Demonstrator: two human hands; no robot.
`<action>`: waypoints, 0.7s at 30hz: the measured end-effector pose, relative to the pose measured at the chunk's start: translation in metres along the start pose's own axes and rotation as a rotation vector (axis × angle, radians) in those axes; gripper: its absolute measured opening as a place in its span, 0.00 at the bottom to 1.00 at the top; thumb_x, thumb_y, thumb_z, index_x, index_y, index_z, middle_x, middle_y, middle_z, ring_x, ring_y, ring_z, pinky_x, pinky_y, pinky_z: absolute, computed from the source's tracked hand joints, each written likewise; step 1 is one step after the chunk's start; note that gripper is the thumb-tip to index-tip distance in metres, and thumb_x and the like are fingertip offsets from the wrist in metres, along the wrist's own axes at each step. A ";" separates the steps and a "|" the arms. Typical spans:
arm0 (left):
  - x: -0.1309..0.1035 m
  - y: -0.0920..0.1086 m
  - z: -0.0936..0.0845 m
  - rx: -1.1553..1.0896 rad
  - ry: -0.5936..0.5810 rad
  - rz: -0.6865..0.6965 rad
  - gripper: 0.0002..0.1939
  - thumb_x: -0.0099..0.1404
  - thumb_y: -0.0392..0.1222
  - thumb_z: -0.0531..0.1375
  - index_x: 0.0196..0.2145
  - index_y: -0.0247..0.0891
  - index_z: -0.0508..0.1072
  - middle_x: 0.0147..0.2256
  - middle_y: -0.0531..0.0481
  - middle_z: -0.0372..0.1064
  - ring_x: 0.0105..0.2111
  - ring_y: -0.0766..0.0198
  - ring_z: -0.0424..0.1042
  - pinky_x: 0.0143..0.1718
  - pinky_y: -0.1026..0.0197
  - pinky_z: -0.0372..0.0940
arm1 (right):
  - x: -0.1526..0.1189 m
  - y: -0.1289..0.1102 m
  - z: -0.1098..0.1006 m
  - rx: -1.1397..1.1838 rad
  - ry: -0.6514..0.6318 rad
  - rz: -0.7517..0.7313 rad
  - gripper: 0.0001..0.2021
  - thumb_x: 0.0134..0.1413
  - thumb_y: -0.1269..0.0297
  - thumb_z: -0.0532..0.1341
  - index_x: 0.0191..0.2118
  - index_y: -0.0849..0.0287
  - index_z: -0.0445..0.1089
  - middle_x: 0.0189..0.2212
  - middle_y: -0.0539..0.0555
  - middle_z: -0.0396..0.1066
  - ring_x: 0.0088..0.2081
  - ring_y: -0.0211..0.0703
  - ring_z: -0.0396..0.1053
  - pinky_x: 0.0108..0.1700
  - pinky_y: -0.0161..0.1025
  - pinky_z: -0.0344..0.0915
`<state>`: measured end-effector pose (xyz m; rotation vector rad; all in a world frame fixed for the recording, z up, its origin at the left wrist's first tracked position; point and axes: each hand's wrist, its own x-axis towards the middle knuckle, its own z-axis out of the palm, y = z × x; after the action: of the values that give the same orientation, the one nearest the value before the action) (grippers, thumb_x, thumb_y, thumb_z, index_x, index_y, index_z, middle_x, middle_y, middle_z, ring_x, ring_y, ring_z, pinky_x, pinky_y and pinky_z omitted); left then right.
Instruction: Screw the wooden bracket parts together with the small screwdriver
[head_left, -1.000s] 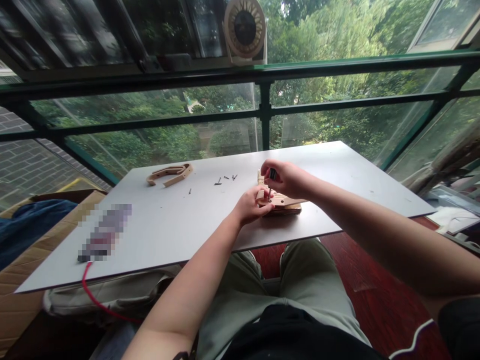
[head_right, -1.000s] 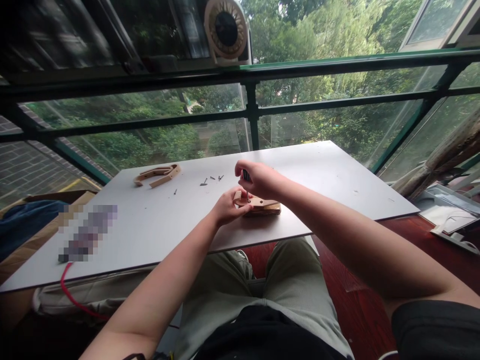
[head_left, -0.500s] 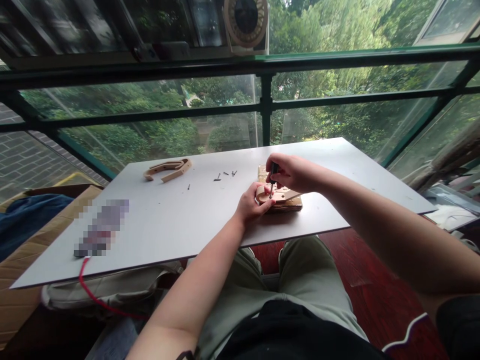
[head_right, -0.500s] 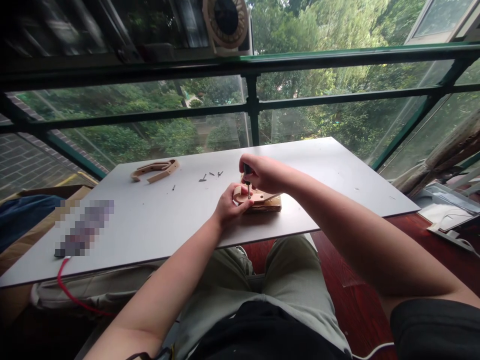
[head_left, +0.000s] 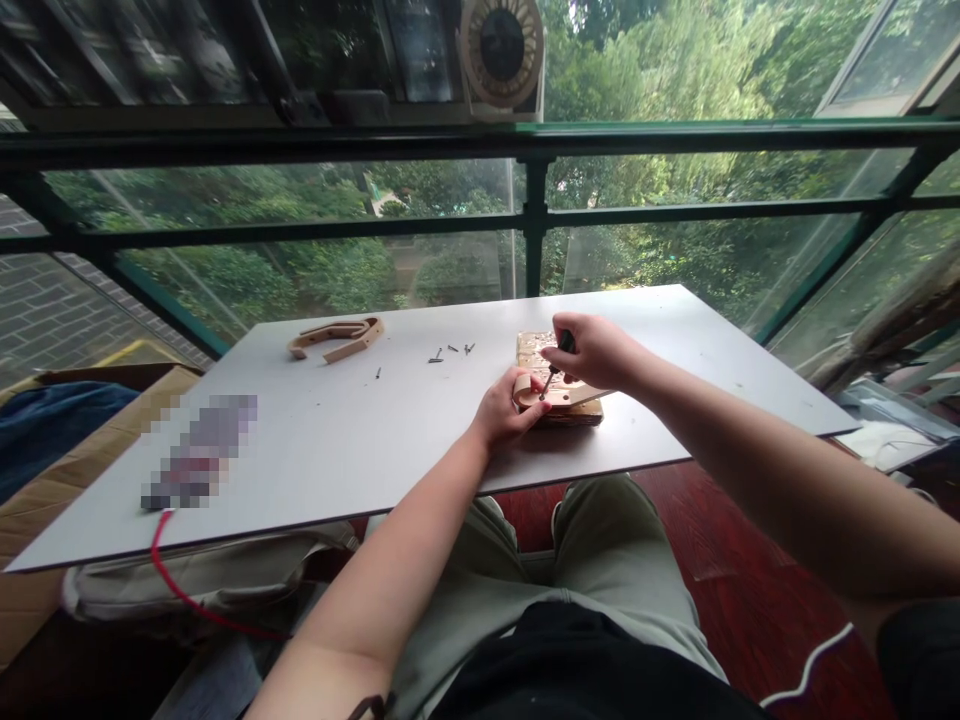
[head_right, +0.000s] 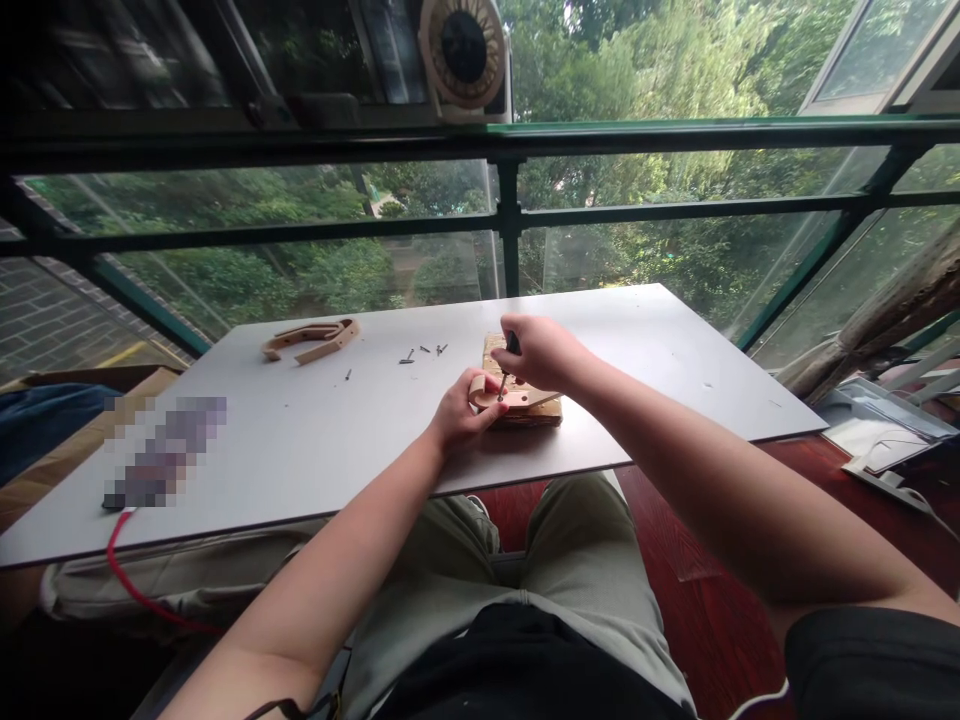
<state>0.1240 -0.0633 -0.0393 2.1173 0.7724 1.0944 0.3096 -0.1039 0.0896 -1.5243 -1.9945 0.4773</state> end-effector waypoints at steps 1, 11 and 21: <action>0.000 0.000 0.000 -0.007 -0.005 0.002 0.15 0.62 0.47 0.65 0.42 0.41 0.68 0.38 0.51 0.74 0.34 0.63 0.73 0.40 0.60 0.69 | 0.000 0.000 0.001 -0.021 0.012 -0.006 0.13 0.54 0.60 0.62 0.29 0.54 0.55 0.19 0.47 0.67 0.21 0.39 0.67 0.26 0.35 0.55; 0.001 -0.004 0.001 -0.013 -0.007 0.008 0.16 0.61 0.46 0.65 0.43 0.41 0.67 0.42 0.48 0.74 0.40 0.58 0.74 0.47 0.55 0.70 | 0.013 0.001 0.018 0.089 0.068 -0.199 0.09 0.53 0.64 0.61 0.41 0.55 0.66 0.28 0.47 0.69 0.29 0.38 0.63 0.35 0.37 0.59; 0.000 0.002 0.000 -0.048 0.012 0.042 0.13 0.60 0.42 0.65 0.42 0.41 0.68 0.42 0.49 0.73 0.41 0.58 0.74 0.47 0.56 0.69 | 0.018 -0.007 -0.009 0.062 -0.199 -0.054 0.07 0.52 0.71 0.61 0.37 0.55 0.64 0.30 0.53 0.77 0.25 0.41 0.69 0.29 0.39 0.62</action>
<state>0.1248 -0.0651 -0.0380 2.0970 0.7031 1.1375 0.3071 -0.0892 0.1047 -1.4294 -2.1438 0.6851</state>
